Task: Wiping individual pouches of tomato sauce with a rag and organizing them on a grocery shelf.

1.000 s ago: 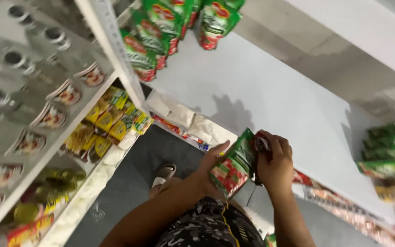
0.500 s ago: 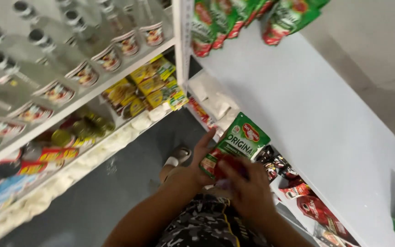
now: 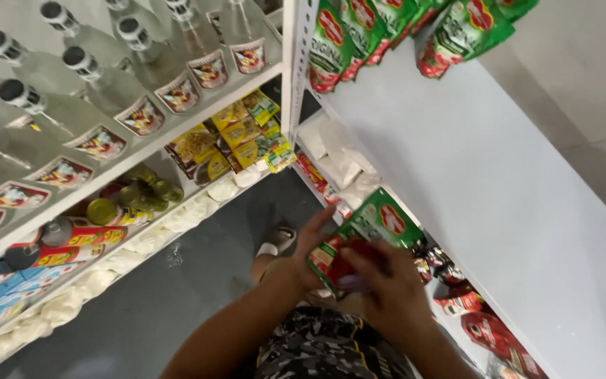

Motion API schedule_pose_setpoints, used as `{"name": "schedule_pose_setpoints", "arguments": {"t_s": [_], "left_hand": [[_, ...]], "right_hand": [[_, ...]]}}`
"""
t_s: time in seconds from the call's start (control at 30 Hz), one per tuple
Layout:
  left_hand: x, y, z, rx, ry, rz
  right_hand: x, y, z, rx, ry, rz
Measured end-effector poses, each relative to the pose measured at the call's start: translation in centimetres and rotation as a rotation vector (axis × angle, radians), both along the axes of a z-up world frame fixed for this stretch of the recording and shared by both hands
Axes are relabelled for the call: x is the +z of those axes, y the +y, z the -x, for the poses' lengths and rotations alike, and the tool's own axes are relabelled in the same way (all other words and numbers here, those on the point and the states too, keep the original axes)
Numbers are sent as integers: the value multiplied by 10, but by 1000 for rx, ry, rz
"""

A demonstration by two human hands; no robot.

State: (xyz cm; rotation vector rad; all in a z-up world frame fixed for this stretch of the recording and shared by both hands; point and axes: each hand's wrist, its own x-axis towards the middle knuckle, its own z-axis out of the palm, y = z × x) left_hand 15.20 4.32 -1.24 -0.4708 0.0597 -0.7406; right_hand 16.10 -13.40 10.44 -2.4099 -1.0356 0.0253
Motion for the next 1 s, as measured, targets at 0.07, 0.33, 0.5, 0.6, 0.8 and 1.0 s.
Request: {"name": "schedule_pose_setpoints", "arguments": {"t_s": [0.07,0.33,0.5,0.6,0.8,1.0], "left_hand": [[-9,-3,-2,21,39,42],[-14,-14,-30,-9,91,-211],[-23,23,-27,1266,-556,-1416],[39,59,-42,274,56,-43],[33,67,-38,243,117,-118],[-87,77,-47,835,270,-967]], "right_hand": [[6,-1,-16,-140,-19,106],[6,32,-47,-448,-70,90],[33,94,-34,22,-24,-22],[0,76,-90,-66,-260,25],[7,106,-102,-167,-25,-161],[6,121,-41,31,154,-206]]}}
